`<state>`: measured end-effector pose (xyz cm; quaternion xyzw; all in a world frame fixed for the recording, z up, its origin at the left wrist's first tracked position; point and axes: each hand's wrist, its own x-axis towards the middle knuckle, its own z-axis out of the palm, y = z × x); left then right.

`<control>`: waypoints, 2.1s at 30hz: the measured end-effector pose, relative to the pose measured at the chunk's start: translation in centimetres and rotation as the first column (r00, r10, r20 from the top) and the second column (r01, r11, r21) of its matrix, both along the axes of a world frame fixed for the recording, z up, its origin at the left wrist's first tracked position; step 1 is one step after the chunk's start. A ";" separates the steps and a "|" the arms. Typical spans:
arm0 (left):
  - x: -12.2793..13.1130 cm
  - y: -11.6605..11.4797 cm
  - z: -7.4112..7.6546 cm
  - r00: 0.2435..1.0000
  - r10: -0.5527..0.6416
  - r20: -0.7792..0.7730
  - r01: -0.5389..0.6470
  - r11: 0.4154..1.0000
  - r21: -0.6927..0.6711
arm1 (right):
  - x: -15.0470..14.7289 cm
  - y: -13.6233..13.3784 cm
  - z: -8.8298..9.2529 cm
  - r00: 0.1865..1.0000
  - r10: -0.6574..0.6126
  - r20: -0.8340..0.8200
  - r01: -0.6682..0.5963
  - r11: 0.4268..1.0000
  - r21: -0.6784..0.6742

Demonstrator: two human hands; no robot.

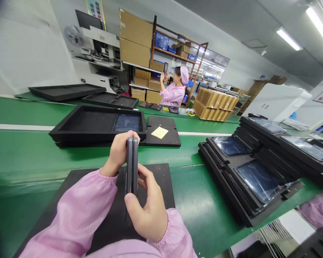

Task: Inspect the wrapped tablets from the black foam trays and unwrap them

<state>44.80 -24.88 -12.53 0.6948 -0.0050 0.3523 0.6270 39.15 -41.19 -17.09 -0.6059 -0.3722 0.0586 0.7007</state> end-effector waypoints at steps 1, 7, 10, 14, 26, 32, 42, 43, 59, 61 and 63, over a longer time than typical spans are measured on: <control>0.0 0.0 0.0 1.000 -0.004 0.001 0.004 1.000 0.008 | 0.0 0.0 0.0 1.000 -0.002 0.002 0.002 1.000 0.000; -0.1 -0.1 0.2 0.999 -0.035 -0.004 0.035 0.999 0.017 | -0.2 0.1 0.4 1.000 -0.016 0.019 0.016 1.000 0.002; -0.1 -0.1 0.2 0.999 -0.042 -0.011 0.042 0.999 0.016 | -0.3 0.1 0.4 1.000 -0.016 0.023 0.016 1.000 0.002; -0.1 -0.1 0.1 0.999 -0.048 -0.018 0.048 0.999 0.007 | -0.2 0.0 0.2 0.999 -0.014 0.031 0.013 1.000 0.011; -0.1 -0.2 0.3 0.997 -0.071 -0.016 0.070 0.997 -0.027 | -0.3 0.0 0.2 0.999 -0.007 0.044 0.007 1.000 0.004; -0.1 -0.1 0.2 0.997 -0.066 -0.024 0.065 0.996 -0.058 | -0.2 -0.2 0.0 0.999 0.024 0.034 -0.024 1.000 0.005; 0.0 -0.1 0.2 0.998 -0.058 -0.016 0.058 0.998 -0.020 | -0.3 -0.3 0.1 0.999 0.045 -0.021 -0.044 0.998 0.036; 0.0 -0.1 0.3 0.998 -0.057 -0.017 0.057 0.998 -0.020 | -0.3 -0.2 0.0 0.999 0.045 -0.026 -0.044 0.998 0.041; 1.2 0.3 -0.5 0.999 -0.033 -0.017 0.032 0.999 -0.038 | 0.0 0.0 -0.1 0.999 0.026 0.021 -0.028 0.996 0.084; 1.3 0.2 -0.5 1.000 -0.023 -0.014 0.022 1.000 -0.021 | 0.1 -0.1 -0.2 0.999 0.026 0.038 -0.029 0.997 0.076; 1.4 0.2 -0.5 1.000 -0.018 -0.008 0.018 1.000 -0.005 | 0.1 -0.1 -0.3 0.999 0.016 0.045 -0.018 0.998 0.055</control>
